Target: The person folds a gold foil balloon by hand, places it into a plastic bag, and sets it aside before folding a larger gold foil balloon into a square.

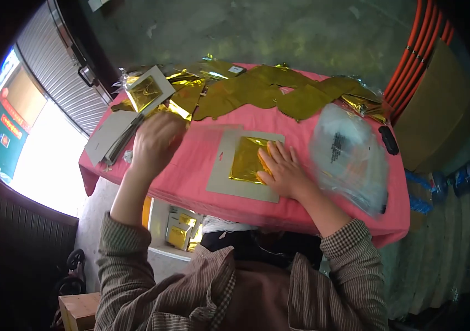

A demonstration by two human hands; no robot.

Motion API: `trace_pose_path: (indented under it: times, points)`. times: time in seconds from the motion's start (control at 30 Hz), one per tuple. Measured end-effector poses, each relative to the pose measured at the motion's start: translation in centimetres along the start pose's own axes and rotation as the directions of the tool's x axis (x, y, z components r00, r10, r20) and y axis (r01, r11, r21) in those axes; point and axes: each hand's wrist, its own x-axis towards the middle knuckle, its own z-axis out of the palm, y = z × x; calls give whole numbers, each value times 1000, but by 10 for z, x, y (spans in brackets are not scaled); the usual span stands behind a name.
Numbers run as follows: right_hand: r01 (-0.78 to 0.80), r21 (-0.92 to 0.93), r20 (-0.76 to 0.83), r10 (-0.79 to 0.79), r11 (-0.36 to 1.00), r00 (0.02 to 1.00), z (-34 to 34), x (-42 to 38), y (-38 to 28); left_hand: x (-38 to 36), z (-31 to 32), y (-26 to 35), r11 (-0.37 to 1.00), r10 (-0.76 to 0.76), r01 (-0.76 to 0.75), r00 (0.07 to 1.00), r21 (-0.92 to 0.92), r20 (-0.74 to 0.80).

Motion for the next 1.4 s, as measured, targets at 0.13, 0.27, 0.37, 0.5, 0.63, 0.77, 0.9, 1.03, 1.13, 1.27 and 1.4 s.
trace_pose_path:
  times: [0.13, 0.27, 0.37, 0.5, 0.63, 0.77, 0.9, 1.03, 1.13, 1.27, 1.4]
  points:
    - [-16, 1, 43, 16, 1000, 999, -3, 1, -2, -66, -6, 9, 984, -177, 179, 960, 12, 217]
    - [-1, -19, 41, 2, 1000, 999, -2, 2, 0, -103, -11, 1, 939, -340, 331, 850, 93, 402]
    - [14, -31, 35, -13, 999, 999, 1, 1, 3, -111, -17, -2, 902, -365, 431, 800, -32, 476]
    - [17, -3, 30, -16, 1000, 999, 1, 2, 3, -104, -22, 1, 938, -320, 345, 825, 33, 466]
    - [25, 13, 22, -25, 1000, 999, 2, 2, 4, -82, 6, 23, 882, -290, 427, 827, -201, 482]
    - [17, -19, 32, -16, 1000, 999, 1, 2, 2, -67, 49, 37, 897, -241, 375, 858, -232, 455]
    - [11, -50, 35, -9, 999, 999, 2, 2, 3, -56, 75, 45, 898, -274, 396, 846, -194, 458]
    - [21, -46, 34, -20, 999, 999, 1, 2, 3, -48, 91, 48, 827, -458, 560, 725, -54, 514]
    - [10, -44, 52, -7, 999, 999, -1, 2, 1, -39, 93, 44, 783, -492, 622, 648, -31, 581]
    - [3, -40, 50, -1, 999, 999, -1, 3, 2, -24, 87, 33, 605, -516, 795, 440, -52, 735]
    - [0, -36, 48, 2, 999, 999, 0, 2, 1, -14, 94, 35, 570, -549, 821, 407, -29, 730]
